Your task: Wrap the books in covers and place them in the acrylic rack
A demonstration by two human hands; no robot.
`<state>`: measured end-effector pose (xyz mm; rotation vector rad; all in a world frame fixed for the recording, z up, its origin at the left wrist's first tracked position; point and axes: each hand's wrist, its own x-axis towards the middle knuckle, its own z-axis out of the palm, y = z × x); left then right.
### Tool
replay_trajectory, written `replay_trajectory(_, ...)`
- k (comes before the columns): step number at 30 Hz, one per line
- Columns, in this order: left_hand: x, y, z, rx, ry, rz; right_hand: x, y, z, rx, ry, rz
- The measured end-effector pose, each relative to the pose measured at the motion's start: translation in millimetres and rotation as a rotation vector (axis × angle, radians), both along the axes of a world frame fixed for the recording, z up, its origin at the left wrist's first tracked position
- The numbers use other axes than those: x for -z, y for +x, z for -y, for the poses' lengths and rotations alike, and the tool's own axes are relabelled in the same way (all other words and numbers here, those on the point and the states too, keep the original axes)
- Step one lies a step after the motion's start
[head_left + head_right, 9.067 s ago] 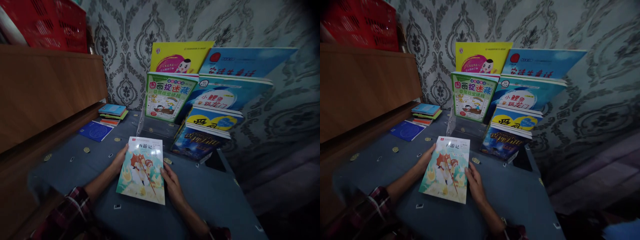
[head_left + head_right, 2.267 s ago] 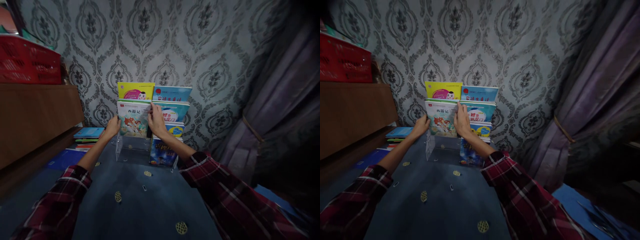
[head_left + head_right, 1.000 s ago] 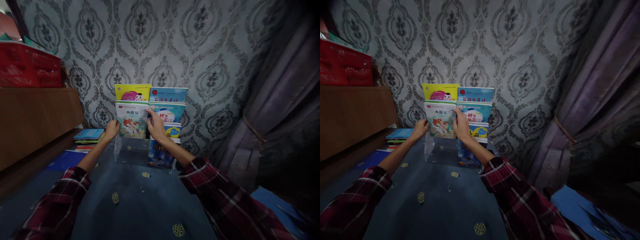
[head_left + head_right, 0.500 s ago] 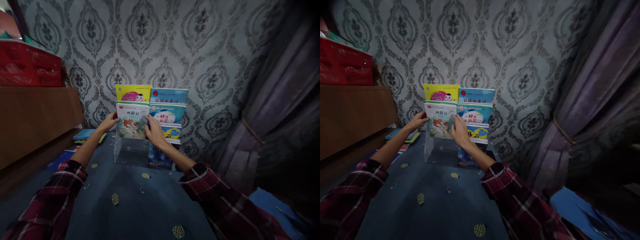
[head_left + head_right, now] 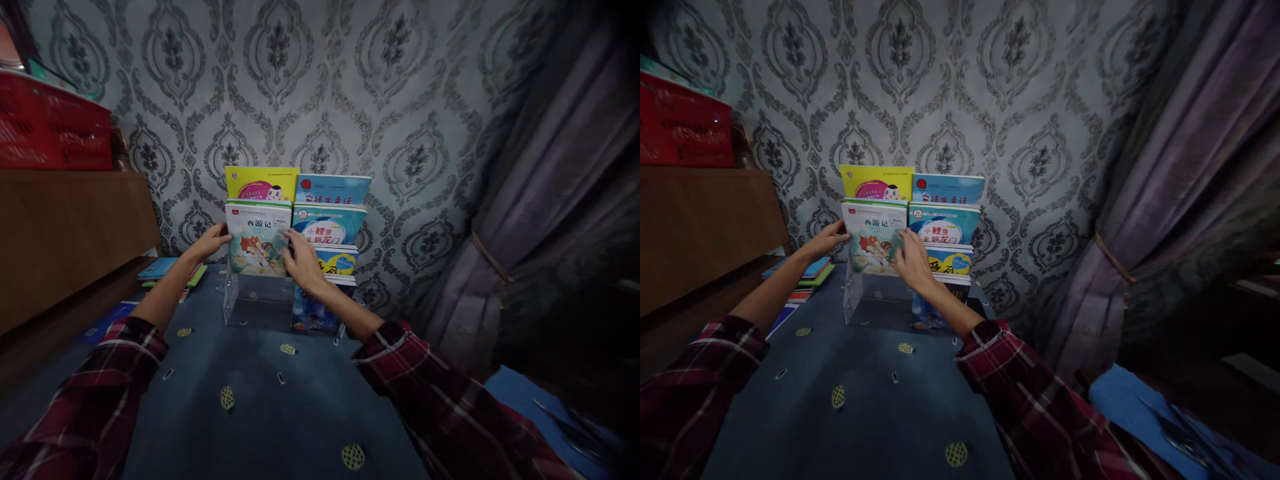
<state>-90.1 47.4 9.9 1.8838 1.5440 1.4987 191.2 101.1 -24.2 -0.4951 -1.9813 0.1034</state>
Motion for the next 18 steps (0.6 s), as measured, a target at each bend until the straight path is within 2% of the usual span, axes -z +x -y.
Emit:
replay_trajectory(13,7.3,8.8,-1.4,-0.074,0.072,0.014,1.1,-2.4,3.2,0.004,-0.010,0.013)
replay_trajectory(18,5.1,10.2,5.1,-0.168,0.132,0.031,-3.5,4.2,9.9,-0.024,-0.045,0.048)
